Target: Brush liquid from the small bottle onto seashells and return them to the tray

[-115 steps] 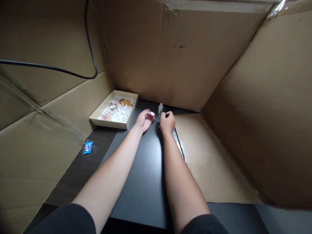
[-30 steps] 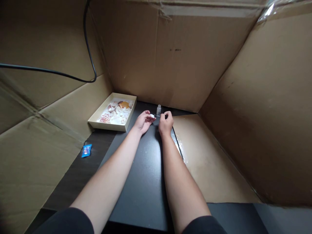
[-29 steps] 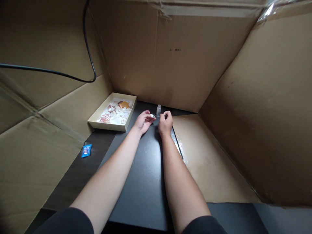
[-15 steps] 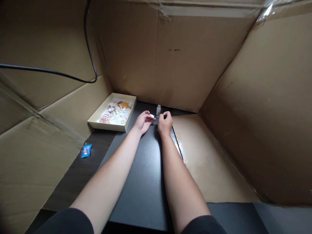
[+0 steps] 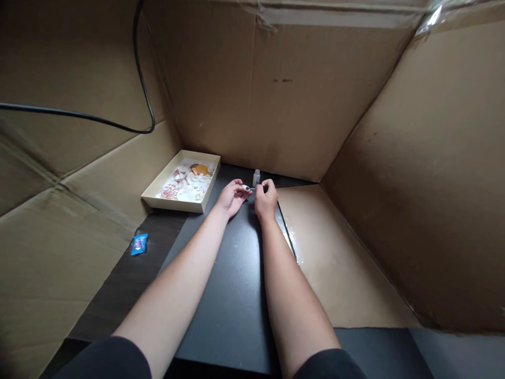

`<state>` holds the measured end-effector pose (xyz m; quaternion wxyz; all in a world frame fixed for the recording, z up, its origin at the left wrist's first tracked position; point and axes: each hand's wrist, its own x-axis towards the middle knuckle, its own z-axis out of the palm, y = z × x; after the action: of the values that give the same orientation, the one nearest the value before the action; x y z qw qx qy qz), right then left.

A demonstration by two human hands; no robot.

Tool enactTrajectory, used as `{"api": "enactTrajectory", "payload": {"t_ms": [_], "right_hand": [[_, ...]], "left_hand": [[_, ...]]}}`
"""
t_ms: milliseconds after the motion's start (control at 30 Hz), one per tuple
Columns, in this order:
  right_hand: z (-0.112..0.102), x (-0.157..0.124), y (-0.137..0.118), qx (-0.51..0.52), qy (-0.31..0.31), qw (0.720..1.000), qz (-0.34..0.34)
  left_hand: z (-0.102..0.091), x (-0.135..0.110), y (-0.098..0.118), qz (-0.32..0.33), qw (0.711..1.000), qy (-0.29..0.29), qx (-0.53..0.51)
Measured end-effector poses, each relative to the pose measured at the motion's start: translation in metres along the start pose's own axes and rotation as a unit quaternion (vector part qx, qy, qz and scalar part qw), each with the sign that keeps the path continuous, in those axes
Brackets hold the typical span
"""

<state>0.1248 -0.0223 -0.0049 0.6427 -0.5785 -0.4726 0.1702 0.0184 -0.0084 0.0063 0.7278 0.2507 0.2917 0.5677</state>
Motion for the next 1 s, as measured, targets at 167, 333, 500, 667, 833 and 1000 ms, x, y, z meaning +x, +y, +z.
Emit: {"api": "enactTrajectory", "payload": {"t_ms": [167, 333, 500, 667, 833, 1000], "right_hand": [[0.0001, 0.0003, 0.0003, -0.013, 0.024, 1.0, 0.009], [-0.0001, 0.0, 0.0008, -0.009, 0.003, 1.0, 0.003], [-0.0002, -0.0003, 0.0001, -0.01, 0.016, 1.0, 0.003], [-0.0002, -0.0005, -0.0002, -0.021, 0.014, 1.0, 0.001], [-0.0004, -0.0008, 0.0, -0.003, -0.004, 1.0, -0.015], [-0.0002, -0.0008, -0.0003, -0.025, 0.031, 0.999, 0.006]], "left_hand": [[0.0003, 0.0001, -0.0005, -0.001, 1.0, 0.0, 0.001], [0.0015, -0.0004, -0.0004, -0.001, 1.0, 0.011, 0.004], [0.0017, -0.0006, 0.0002, -0.003, 1.0, 0.02, 0.009], [0.0021, -0.0005, 0.0001, -0.003, 1.0, 0.023, 0.011], [0.0019, -0.0006, 0.0004, -0.005, 1.0, 0.02, 0.013], [0.002, -0.0007, 0.0009, -0.01, 1.0, 0.023, 0.016]]}}
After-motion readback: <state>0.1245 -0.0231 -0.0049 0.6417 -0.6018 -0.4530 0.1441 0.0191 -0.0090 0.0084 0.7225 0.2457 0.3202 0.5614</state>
